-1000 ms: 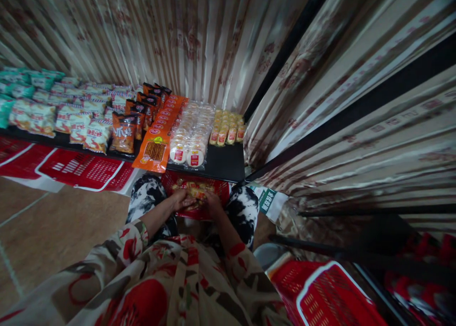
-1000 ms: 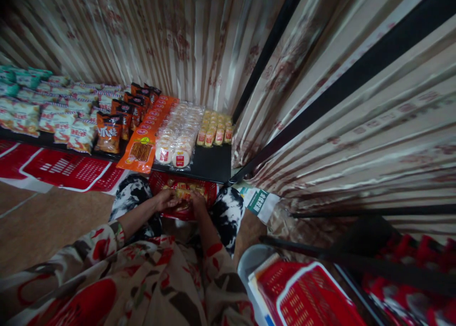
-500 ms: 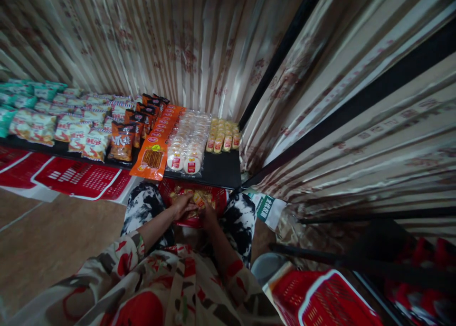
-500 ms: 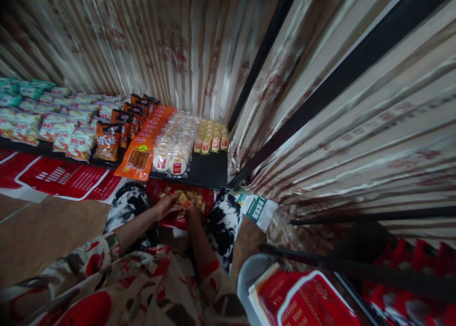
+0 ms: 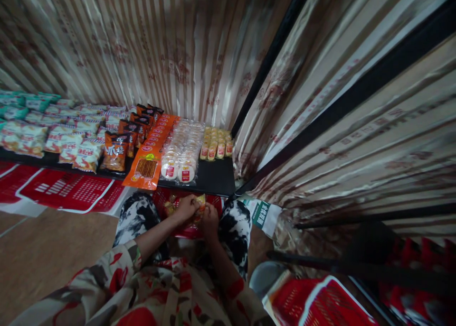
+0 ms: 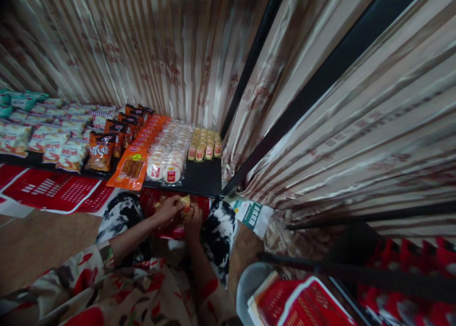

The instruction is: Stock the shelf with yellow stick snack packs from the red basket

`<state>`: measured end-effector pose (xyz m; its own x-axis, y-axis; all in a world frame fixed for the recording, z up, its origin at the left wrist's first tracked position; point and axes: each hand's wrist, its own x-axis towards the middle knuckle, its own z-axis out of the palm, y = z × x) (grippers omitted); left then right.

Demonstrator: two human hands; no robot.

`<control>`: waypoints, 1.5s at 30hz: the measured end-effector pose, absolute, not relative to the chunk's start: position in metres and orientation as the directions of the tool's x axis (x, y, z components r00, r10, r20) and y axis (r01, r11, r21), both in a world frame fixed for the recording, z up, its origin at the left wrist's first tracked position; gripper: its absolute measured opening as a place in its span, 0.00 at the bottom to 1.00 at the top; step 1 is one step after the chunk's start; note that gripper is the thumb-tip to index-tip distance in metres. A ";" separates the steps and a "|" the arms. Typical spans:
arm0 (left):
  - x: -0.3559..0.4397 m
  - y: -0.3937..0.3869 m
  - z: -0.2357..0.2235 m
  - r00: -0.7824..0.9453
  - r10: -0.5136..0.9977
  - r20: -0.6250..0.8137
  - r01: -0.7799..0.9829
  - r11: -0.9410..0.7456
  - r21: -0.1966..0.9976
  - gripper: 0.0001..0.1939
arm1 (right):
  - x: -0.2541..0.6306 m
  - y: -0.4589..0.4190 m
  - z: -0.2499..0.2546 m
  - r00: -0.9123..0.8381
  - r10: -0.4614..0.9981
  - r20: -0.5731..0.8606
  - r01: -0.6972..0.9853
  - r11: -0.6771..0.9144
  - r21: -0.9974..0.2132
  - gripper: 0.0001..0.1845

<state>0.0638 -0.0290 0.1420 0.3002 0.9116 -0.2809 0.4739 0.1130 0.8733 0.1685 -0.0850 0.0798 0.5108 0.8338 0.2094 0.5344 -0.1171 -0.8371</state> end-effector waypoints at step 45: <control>0.138 0.052 0.212 0.320 0.944 -0.079 0.479 -0.089 0.874 0.13 | 0.223 0.030 0.153 0.635 0.727 0.261 0.577 -0.222 -0.786 0.22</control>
